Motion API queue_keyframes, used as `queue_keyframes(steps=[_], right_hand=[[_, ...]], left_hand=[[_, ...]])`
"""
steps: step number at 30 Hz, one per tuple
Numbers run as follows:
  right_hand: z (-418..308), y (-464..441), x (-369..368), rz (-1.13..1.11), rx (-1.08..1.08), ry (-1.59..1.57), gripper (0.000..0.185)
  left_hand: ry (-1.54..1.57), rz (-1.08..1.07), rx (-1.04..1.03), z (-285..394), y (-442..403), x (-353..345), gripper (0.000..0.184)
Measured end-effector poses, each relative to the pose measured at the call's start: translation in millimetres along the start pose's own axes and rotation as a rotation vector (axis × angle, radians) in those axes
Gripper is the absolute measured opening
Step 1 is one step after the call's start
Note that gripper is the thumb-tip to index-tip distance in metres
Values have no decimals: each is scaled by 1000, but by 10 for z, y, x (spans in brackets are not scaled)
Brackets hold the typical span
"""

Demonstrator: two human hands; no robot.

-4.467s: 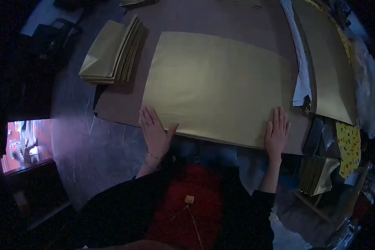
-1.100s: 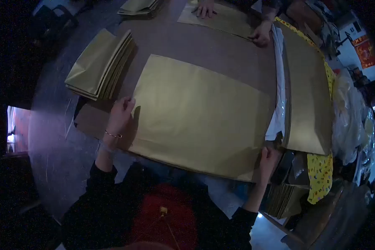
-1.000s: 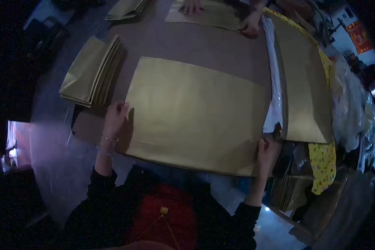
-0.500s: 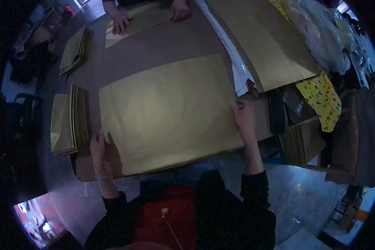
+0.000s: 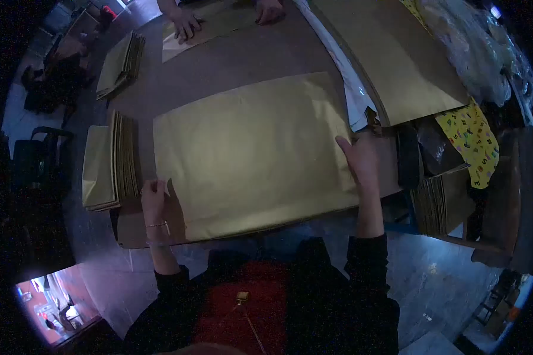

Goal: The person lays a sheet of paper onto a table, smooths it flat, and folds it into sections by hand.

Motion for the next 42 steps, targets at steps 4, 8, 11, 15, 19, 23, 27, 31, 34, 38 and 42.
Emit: queue_keyframes(steps=[4,8,11,15,19,23,27,31,34,38,42], right_hand=[[-113,-44,-54,-157,64,-233,57],[-372,135,195,-286,-174,-319,44],[-131,-48,54,-474,-126,-573,35],[59,-249,65,-622,6,-173,31],[-151,-169,69,-549,35,-126,28],[-70,-249,-1,-492,177,6,28],[-189,-62,26,-349,162,-74,24],[-89,-91,67,-222,208,-448,24],[-176,-64,139,-195,269,-441,27],[4,-203,222,-98,194,-309,30],[111,-73,272,-148,61,-333,31]], left_hand=[[-65,-80,43,-41,-1,-53,40],[57,-42,20,65,62,-3,35],[-167,146,-186,460,287,239,29],[187,14,-436,1106,996,236,23],[195,-296,-706,1428,1846,-76,48],[190,-435,-722,1418,2205,-291,78],[97,-410,-836,1322,2226,-373,72],[78,-412,-922,1285,2214,-410,62],[68,-385,-943,1315,2126,-388,56],[114,-324,-890,1379,2003,-321,54],[146,-323,-834,1409,1942,-288,55]])
Point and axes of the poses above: each hand's wrist, its own y-axis away from the middle knuckle, its own x-axis out of the back of the hand, z = x × y, the point moved 6 cm from there along -y, towards the middle knuckle, and after that the axes turned 15 degrees about z, right-handed, at the moved point
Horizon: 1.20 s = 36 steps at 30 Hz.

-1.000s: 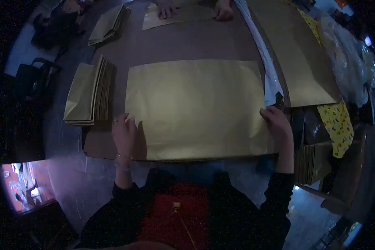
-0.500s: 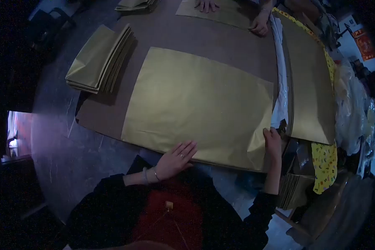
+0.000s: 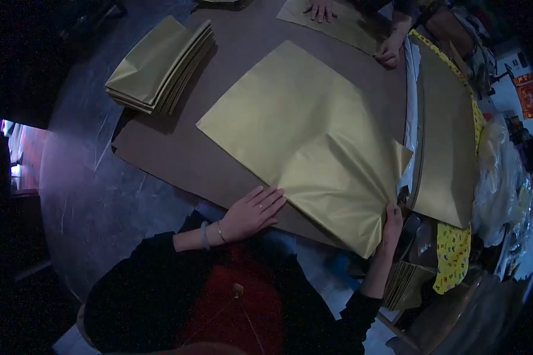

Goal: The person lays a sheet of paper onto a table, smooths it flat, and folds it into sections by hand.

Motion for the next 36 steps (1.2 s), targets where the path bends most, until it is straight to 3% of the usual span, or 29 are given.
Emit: queue_keyframes(steps=[2,5,6,10,12,14,16,18,20,22,24,28,30,33,36], right_hand=[[180,90,-18,-75,-200,-273,32],[190,338,54,-51,-187,-252,32],[544,231,137,-118,-161,-243,31],[94,749,131,-27,-361,-519,32],[-399,844,196,32,48,-92,35],[-744,885,154,56,-60,-121,37],[-909,760,114,13,-59,-421,43],[-1304,639,-5,-36,119,-408,51],[-1795,614,-123,90,716,52,57],[-2201,562,-430,-18,449,-340,60],[-2511,446,-795,-6,548,-187,60],[-3033,560,-1991,-423,490,-58,58],[-2957,576,-2648,-519,362,-44,53],[-2815,657,-3411,-626,342,9,45],[-2460,572,-3998,-635,452,97,43]], left_hand=[[31,87,110,-47,-55,122,56],[-69,130,140,-145,-136,209,57],[-64,127,140,-180,-126,181,57],[-181,35,115,-264,-37,8,58],[-230,-8,95,-261,-9,20,59],[-61,-23,131,-245,1,105,68],[-45,-41,148,-264,9,79,72],[-29,-60,166,-284,21,52,77],[-42,-63,145,-286,34,39,82],[-60,-66,134,-280,29,51,84],[-69,-44,111,-280,40,47,87],[-80,-82,116,-298,38,28,88],[-37,-164,153,-305,63,-37,87],[-24,-191,174,-331,121,-113,85],[12,45,129,-325,118,-46,80]])
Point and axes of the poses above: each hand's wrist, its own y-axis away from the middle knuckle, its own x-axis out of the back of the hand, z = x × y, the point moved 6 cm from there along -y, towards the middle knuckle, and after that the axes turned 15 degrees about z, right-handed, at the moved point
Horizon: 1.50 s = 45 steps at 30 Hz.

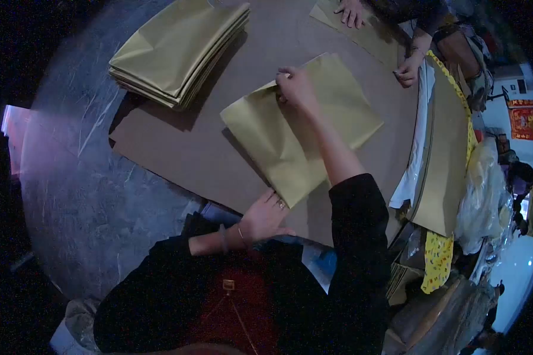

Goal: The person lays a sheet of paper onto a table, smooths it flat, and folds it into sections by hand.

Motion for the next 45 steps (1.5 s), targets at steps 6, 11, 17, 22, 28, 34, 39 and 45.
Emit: queue_keyframes(steps=[6,11,17,22,28,34,39,45], right_hand=[[-447,778,221,187,329,297,34],[-614,1314,133,18,980,363,32],[-764,1207,-305,-188,916,319,30],[-748,980,-560,-292,944,248,21],[-757,963,-530,-394,932,257,23],[-681,751,-486,-290,896,278,18],[-680,769,-579,-246,926,310,18],[-649,756,-646,-287,865,359,23]], left_hand=[[-9,-94,19,-8,-12,25,76],[-25,-113,33,-6,12,5,76],[-41,-134,19,-23,15,2,78],[36,-51,14,-25,5,13,78],[-25,-27,-32,-8,43,9,78],[-65,-108,1,33,71,79,71],[-60,-20,27,70,237,51,70],[-15,-91,25,59,278,-8,72]])
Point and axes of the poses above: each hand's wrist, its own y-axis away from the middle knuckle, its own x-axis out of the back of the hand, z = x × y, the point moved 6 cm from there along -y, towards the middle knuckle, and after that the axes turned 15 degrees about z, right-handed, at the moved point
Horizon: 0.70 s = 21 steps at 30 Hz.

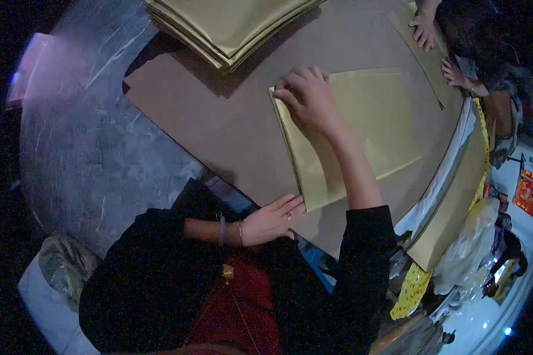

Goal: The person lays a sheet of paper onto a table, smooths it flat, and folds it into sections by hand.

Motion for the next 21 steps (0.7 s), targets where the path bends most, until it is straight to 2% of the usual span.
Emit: queue_keyframes(steps=[4,5,8,10,13,16,17,21], right_hand=[[-12,-6,-16,1,-18,-4,20],[28,-2,-45,69,23,37,19],[74,0,-74,29,-53,10,20],[53,-16,-67,22,-49,-17,21],[65,-30,-83,39,-86,-56,22],[46,-40,-84,44,-70,-39,24],[74,-36,-100,80,3,44,25],[66,-61,-94,38,-58,-37,25]], left_hand=[[-68,23,-8,7,5,84,73],[-67,24,-1,7,14,103,73],[-124,4,-37,15,34,142,66],[-254,-35,-154,36,45,144,59],[-163,48,-112,36,63,102,53],[-205,55,-178,47,67,148,52],[-207,56,-176,40,65,175,52],[-259,30,-188,49,79,177,52]])
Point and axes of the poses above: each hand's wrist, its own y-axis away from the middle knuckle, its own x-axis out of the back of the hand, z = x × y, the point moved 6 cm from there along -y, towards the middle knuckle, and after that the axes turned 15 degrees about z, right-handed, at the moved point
